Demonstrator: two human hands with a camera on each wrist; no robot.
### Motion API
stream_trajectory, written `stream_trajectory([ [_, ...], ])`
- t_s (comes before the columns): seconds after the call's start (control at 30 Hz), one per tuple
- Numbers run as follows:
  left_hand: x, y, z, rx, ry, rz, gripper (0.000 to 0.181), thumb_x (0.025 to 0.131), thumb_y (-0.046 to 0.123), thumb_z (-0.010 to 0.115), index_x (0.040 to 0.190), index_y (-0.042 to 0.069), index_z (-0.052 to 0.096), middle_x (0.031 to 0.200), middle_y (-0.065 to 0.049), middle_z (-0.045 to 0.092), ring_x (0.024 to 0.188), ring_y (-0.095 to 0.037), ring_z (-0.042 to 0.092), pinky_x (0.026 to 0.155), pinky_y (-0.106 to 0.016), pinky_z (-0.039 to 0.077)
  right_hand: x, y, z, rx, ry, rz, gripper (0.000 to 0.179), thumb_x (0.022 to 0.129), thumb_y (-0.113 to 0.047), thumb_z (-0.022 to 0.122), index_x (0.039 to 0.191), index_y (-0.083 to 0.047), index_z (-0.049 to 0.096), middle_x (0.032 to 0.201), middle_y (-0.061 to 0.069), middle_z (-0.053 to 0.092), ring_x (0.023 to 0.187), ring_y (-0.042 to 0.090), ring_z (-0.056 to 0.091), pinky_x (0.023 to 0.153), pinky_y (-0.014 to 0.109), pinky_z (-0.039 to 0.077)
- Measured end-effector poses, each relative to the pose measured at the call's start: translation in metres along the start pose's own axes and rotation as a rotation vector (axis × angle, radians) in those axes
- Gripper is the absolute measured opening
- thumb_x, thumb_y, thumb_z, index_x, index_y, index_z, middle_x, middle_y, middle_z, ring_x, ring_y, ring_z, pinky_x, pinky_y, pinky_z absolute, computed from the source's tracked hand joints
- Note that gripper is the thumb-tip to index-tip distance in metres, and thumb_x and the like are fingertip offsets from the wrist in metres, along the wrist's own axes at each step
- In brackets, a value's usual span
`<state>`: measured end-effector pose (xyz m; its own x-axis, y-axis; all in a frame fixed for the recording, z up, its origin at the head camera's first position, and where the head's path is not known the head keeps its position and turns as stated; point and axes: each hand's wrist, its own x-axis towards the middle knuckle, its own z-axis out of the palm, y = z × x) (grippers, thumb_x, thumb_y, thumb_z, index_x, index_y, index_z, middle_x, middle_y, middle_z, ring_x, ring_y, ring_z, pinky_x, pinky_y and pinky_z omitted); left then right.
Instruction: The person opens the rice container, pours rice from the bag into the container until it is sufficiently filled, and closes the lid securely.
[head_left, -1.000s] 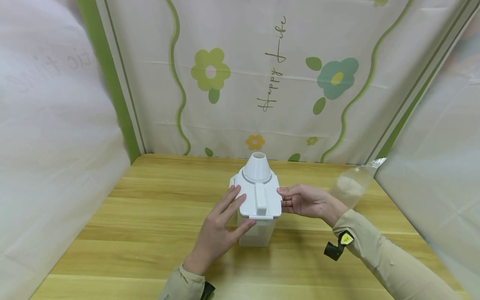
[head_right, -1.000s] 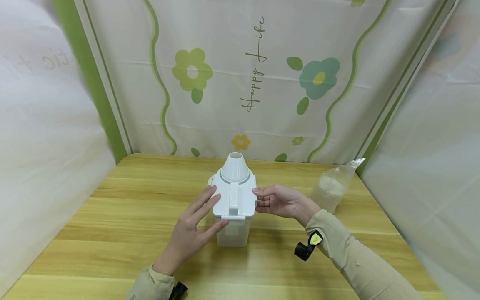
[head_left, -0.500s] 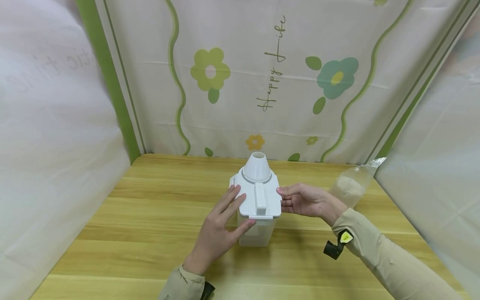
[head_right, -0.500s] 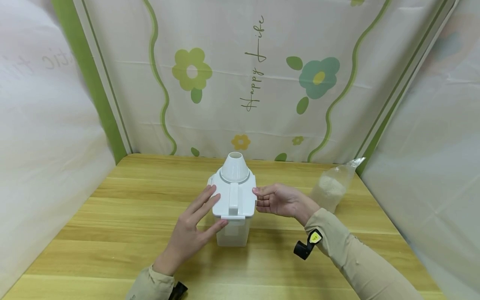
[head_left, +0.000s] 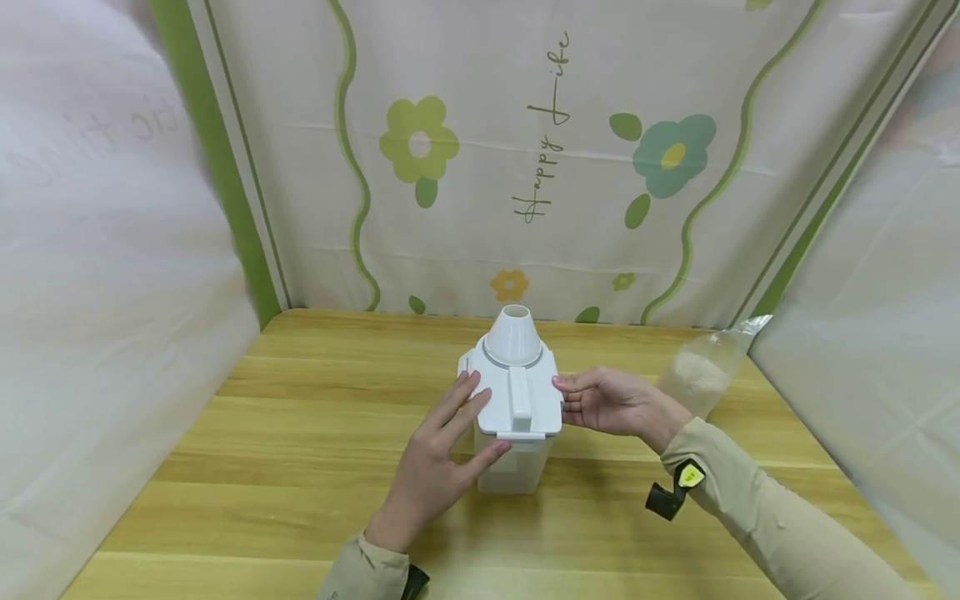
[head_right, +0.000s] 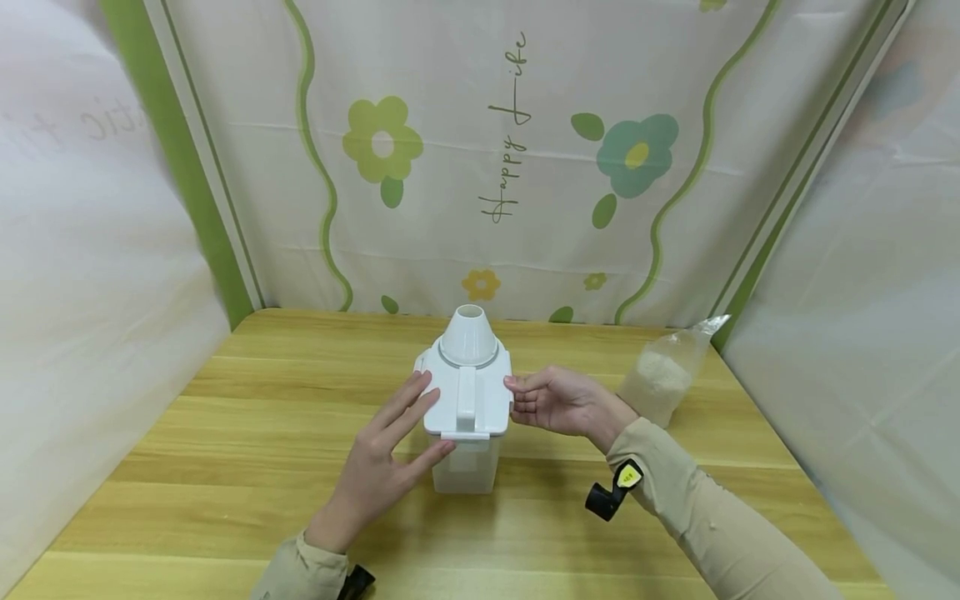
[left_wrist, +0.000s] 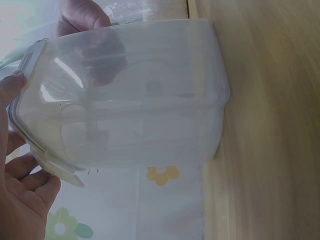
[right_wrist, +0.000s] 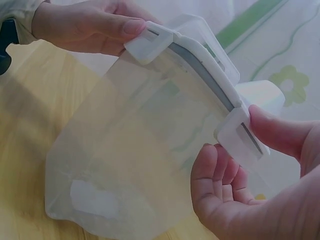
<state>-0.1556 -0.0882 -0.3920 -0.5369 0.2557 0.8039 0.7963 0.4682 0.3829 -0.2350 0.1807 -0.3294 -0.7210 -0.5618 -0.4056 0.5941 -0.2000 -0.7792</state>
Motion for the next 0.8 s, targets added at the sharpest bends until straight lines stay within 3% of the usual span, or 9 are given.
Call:
stream_trajectory([
  [0.8,0.0009,0.0005,0.0001,-0.011,0.005,0.004,0.057,0.092,0.039,0.07,0.132,0.0,0.06,0.144,-0.018,0.047,0.134,-0.038,0.041,0.106,-0.044,0.039,0.0006,0.0016,-0.0014,0.055,-0.007,0.016,0.017,0.096,0.001,0.059,0.113,0.003,0.056,0.104,0.013,0.064,0.096,0.024,0.061,0.095,0.037,0.049],
])
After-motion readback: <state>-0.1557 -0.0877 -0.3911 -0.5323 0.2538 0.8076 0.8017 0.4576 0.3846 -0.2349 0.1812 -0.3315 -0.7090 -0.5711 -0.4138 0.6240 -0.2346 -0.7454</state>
